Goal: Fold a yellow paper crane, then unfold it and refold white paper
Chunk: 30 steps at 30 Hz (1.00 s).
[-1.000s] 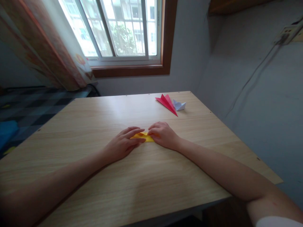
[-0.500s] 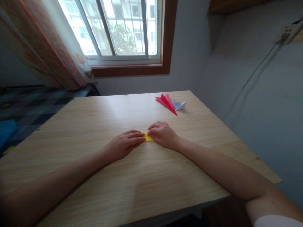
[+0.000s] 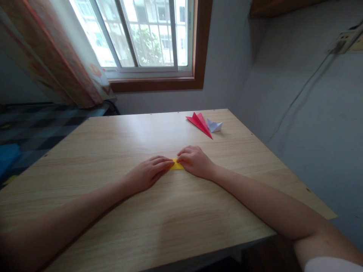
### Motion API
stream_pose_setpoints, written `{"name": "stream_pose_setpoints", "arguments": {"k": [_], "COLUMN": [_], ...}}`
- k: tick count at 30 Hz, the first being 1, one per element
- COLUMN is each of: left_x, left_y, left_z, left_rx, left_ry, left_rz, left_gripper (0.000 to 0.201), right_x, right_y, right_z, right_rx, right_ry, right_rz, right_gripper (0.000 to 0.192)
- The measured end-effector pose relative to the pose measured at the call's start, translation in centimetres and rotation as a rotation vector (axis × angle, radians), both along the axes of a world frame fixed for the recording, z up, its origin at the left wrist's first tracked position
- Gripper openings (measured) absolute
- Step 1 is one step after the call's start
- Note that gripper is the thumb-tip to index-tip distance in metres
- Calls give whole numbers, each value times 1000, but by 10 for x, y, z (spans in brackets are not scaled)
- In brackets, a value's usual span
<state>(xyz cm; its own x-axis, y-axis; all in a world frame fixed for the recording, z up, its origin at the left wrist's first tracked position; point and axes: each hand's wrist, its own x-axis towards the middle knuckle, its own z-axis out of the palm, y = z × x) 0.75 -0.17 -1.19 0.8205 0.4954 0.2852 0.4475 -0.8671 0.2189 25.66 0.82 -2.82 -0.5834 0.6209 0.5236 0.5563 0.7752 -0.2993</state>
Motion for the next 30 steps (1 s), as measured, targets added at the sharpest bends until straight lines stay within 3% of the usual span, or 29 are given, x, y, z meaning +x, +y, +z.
{"name": "stream_pose_setpoints", "arguments": {"k": [11, 30], "left_x": [0, 3], "left_y": [3, -9], "left_z": [-4, 7], "left_rx": [87, 112], "left_ry": [22, 116], "left_rz": [-2, 97], "left_gripper": [33, 29], "right_x": [-1, -2], "right_y": [-3, -5], "right_z": [1, 5], "right_rx": [-50, -29], "right_ry": [-67, -95], "right_rz": [-19, -52], "right_gripper": [33, 26]}}
